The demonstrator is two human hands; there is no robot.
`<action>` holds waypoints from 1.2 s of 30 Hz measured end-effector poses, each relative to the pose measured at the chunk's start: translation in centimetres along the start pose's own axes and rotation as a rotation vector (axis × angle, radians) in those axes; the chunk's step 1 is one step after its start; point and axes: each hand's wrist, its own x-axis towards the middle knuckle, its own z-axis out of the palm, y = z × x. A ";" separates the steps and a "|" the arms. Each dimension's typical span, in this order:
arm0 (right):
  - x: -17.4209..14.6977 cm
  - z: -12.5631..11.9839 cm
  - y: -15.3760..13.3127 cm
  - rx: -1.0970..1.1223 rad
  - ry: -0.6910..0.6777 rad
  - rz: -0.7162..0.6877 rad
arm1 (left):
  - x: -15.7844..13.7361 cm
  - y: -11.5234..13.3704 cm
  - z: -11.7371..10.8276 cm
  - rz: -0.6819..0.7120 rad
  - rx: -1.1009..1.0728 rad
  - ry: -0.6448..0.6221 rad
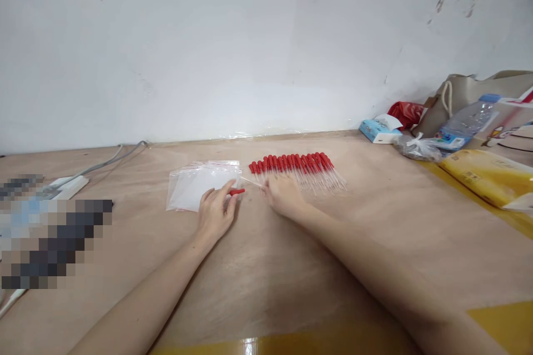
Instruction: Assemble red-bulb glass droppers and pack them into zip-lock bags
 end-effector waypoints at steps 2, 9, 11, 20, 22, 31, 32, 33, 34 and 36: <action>-2.5 -0.7 2.7 -0.011 -0.033 -0.056 | -0.5 1.0 0.1 0.067 -0.022 -0.079; -6.4 -2.5 7.8 0.030 -0.113 -0.216 | -1.3 2.6 0.2 0.138 -0.056 -0.208; -6.2 -2.9 7.9 0.061 -0.146 -0.223 | -1.2 2.6 0.2 0.138 -0.048 -0.190; -5.1 -1.6 6.2 0.305 -0.196 -0.169 | -0.2 2.8 0.9 0.153 -0.026 -0.189; -5.3 -1.0 6.0 0.294 -0.167 -0.147 | -0.2 3.0 0.9 0.158 -0.026 -0.187; -6.3 -0.1 4.6 0.413 -0.039 -0.080 | -0.9 4.4 0.4 0.124 -0.200 -0.259; -6.3 -0.2 4.5 0.419 -0.038 -0.088 | -1.0 4.4 0.4 0.111 -0.232 -0.266; -6.2 -0.2 4.4 0.422 -0.037 -0.092 | -1.0 4.5 0.5 0.098 -0.260 -0.270; -6.2 -0.2 4.3 0.423 -0.037 -0.094 | -1.1 4.5 0.6 0.085 -0.283 -0.271; -6.2 -0.3 4.2 0.426 -0.041 -0.098 | -1.1 4.6 0.6 0.066 -0.323 -0.271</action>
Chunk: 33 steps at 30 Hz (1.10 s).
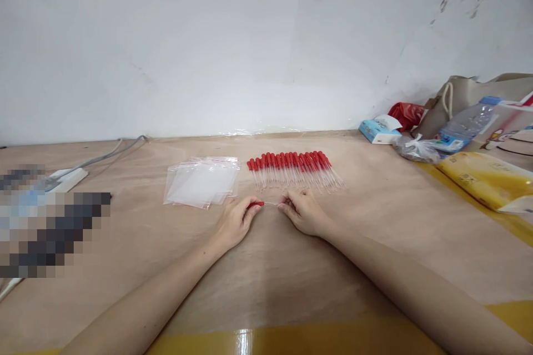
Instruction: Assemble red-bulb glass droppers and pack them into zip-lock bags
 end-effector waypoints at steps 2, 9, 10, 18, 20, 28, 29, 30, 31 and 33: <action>0.0 0.0 0.0 0.004 -0.005 -0.007 | 0.0 0.1 0.0 -0.011 -0.042 -0.003; 0.1 0.2 -0.1 0.017 0.054 -0.033 | 0.0 0.1 -0.1 -0.055 -0.111 -0.004; 0.1 0.3 -0.1 0.019 0.068 -0.033 | 0.0 0.1 -0.1 -0.062 -0.114 -0.006; 0.0 0.3 -0.2 0.049 0.104 -0.040 | 0.0 -0.2 0.0 -0.011 -0.052 0.014; 0.0 0.3 -0.3 0.049 0.089 -0.055 | 0.0 -0.2 0.0 0.003 -0.038 0.015; 0.2 0.4 0.3 0.101 0.034 -0.050 | 0.0 -0.1 -0.3 0.028 -0.068 -0.046; 0.2 0.4 0.5 0.110 0.028 -0.047 | 0.0 0.0 -0.3 0.044 -0.055 -0.045; 0.3 0.4 0.6 0.118 0.023 -0.047 | 0.0 0.0 -0.3 0.064 -0.041 -0.046; 0.3 0.4 0.7 0.121 0.021 -0.047 | 0.0 0.0 -0.3 0.085 -0.029 -0.047; 0.3 0.3 0.7 0.102 0.030 -0.053 | 0.0 0.0 -0.3 0.128 -0.007 -0.049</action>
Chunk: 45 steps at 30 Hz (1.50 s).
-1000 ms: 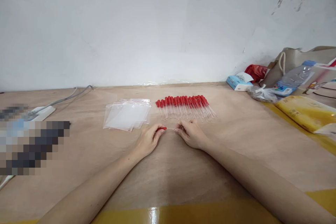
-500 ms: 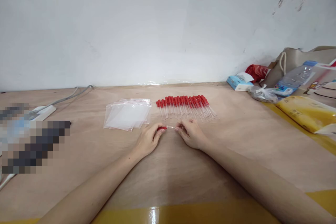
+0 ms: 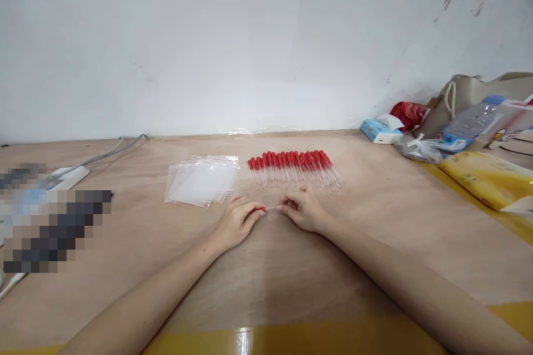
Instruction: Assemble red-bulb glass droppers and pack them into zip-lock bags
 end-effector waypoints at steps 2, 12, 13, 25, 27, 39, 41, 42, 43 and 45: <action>0.0 -0.1 -0.2 -0.048 0.016 -0.015 | 0.0 0.0 0.1 0.035 0.030 -0.007; -0.1 0.1 -1.5 -0.210 -0.015 -0.094 | 0.1 -0.1 0.1 0.151 0.101 -0.044; -0.1 0.2 -1.5 -0.219 -0.028 -0.082 | 0.0 -0.1 0.1 0.160 0.107 -0.049; 0.2 -0.3 -1.9 -0.143 -0.077 -0.049 | 0.8 -1.9 -1.3 -0.013 -0.119 0.046; 0.1 -0.4 -2.2 -0.153 -0.051 -0.037 | 0.8 -1.9 -1.0 -0.181 -0.360 0.138; -0.6 -0.4 -1.4 -0.222 0.085 -0.041 | 3.9 -2.7 -2.9 -0.783 -0.695 0.287; -0.7 -0.7 -0.6 -0.257 0.101 -0.019 | 5.5 -4.1 -3.2 -0.794 -0.588 0.252; -0.8 -0.7 -0.3 -0.267 0.105 -0.013 | 6.5 -4.9 -3.1 -0.810 -0.547 0.240; -0.8 -0.8 -0.2 -0.274 0.105 -0.010 | 7.4 -5.6 -3.0 -0.829 -0.501 0.224; -0.8 -0.7 -0.1 -0.286 0.102 -0.009 | 9.2 -6.8 -2.4 -0.872 -0.395 0.207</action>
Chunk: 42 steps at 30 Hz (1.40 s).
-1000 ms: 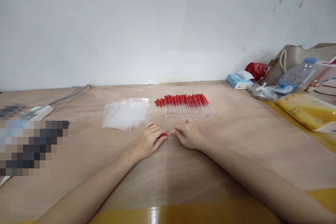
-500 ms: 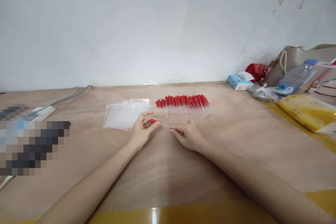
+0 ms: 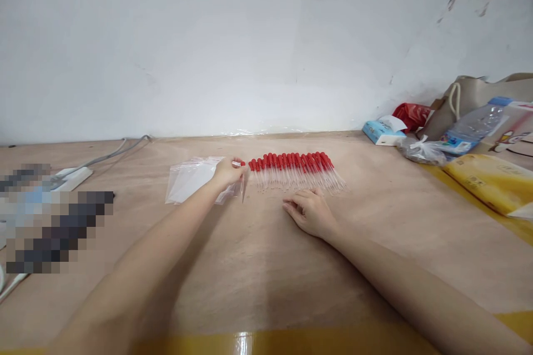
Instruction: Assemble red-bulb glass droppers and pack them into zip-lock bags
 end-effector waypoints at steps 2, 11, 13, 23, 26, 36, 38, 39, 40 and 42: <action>0.0 0.0 -0.1 -0.008 -0.004 -0.008 | 1.6 0.1 0.8 -0.033 0.093 0.046; 0.1 0.2 -0.1 -0.018 -0.014 -0.005 | 4.0 -0.7 2.5 0.015 0.398 0.140; 0.1 0.2 -0.1 -0.015 -0.016 -0.005 | 4.0 -0.5 2.5 0.061 0.449 0.145; 0.0 0.4 0.5 0.057 -0.004 -0.093 | -4.5 -0.2 0.9 0.532 0.572 0.038; -0.1 0.3 0.4 0.044 -0.021 -0.120 | -8.6 -1.9 -0.6 0.771 0.552 -0.181; -2.1 -1.0 0.6 -0.085 -0.168 -0.198 | -11.5 -4.8 -2.4 0.786 0.593 -0.370; -2.7 -1.4 1.1 -0.086 -0.184 -0.182 | -11.5 -4.7 -2.3 0.794 0.577 -0.361; -2.9 -1.6 1.3 -0.082 -0.186 -0.171 | -11.6 -4.7 -2.2 0.798 0.569 -0.357; -3.0 -1.7 1.4 -0.077 -0.186 -0.160 | -11.6 -4.7 -2.2 0.802 0.563 -0.356; -3.0 -1.7 1.7 -0.066 -0.182 -0.145 | -11.7 -4.9 -2.1 0.810 0.562 -0.352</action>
